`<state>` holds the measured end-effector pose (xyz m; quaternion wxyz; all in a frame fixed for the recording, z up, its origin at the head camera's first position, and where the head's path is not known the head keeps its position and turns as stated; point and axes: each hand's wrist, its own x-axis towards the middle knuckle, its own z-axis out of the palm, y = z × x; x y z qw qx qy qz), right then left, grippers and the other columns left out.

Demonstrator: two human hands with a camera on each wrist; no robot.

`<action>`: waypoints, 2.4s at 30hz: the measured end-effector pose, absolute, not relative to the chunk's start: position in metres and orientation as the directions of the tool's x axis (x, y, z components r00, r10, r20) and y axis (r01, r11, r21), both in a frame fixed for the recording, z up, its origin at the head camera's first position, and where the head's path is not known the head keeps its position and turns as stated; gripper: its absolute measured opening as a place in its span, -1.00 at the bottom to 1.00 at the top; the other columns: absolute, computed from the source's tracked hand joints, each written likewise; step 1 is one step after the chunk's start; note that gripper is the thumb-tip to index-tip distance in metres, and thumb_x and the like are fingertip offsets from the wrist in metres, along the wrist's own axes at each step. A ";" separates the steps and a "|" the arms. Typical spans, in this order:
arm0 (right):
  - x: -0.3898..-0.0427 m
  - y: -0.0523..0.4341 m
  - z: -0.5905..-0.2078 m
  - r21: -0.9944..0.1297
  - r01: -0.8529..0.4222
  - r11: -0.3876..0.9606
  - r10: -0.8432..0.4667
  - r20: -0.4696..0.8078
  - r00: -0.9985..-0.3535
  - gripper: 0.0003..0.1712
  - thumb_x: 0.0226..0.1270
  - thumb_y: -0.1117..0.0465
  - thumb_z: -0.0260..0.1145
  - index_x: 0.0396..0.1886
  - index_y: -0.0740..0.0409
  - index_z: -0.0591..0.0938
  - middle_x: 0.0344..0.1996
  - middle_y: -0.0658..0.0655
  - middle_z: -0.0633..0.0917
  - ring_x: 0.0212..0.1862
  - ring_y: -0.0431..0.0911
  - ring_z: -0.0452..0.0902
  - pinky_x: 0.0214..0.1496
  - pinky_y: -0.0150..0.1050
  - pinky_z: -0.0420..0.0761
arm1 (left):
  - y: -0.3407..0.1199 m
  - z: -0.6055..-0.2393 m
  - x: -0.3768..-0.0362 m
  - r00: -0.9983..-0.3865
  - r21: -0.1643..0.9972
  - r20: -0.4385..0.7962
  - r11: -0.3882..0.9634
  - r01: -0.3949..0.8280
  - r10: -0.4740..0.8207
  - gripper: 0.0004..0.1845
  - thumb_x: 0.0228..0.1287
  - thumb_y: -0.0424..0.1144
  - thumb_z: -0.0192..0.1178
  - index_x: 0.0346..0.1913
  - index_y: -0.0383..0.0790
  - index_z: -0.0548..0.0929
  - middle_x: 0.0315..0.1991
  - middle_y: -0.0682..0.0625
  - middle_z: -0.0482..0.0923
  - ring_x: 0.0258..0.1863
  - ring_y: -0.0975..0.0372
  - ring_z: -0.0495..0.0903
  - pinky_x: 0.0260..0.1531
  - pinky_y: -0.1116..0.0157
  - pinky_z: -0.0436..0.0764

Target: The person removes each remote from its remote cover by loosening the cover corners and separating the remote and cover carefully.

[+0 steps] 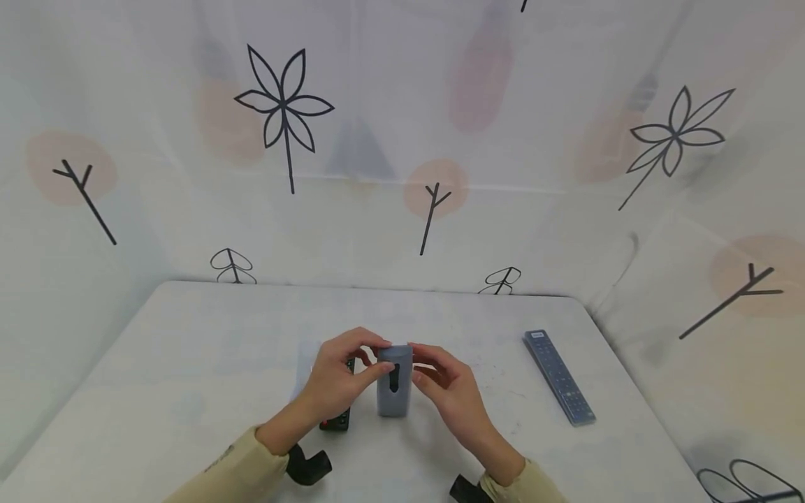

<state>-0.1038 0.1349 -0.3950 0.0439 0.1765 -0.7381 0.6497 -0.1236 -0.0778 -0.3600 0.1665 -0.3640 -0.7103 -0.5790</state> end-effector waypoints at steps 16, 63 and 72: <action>-0.113 0.131 -0.387 -0.768 -0.625 0.141 -0.249 0.584 -0.773 -0.62 0.26 0.51 0.36 0.08 0.28 0.67 0.03 0.20 0.67 0.05 -0.05 0.59 0.01 -0.26 0.60 | -0.072 -0.399 -0.145 -0.644 0.655 0.678 0.106 0.748 0.354 -0.72 0.21 -0.37 0.41 -0.02 -0.11 0.68 -0.16 0.05 0.63 -0.25 0.23 0.55 -0.39 0.25 0.58; -0.119 0.124 -0.401 -0.274 -0.833 0.481 -0.149 0.911 -0.386 -0.65 0.46 0.10 0.27 -0.08 0.31 0.75 -0.06 0.27 0.63 -0.07 0.09 0.53 -0.12 -0.30 0.54 | -0.052 -0.402 -0.143 -0.606 0.605 0.761 0.085 0.792 0.230 -0.83 0.19 -0.40 0.38 -0.25 -0.07 0.66 -0.36 0.11 0.50 -0.38 0.28 0.49 -0.54 0.21 0.49; -0.122 0.128 -0.391 -0.020 -0.860 0.511 -0.248 0.954 -0.169 -0.74 0.42 0.28 0.27 -0.18 0.44 0.74 -0.25 0.27 0.65 -0.25 0.07 0.60 -0.25 -0.22 0.63 | -0.055 -0.404 -0.148 -0.572 0.580 0.777 0.053 0.813 0.261 -0.78 0.14 -0.43 0.43 -0.26 -0.05 0.66 -0.37 0.11 0.50 -0.38 0.28 0.50 -0.54 0.26 0.48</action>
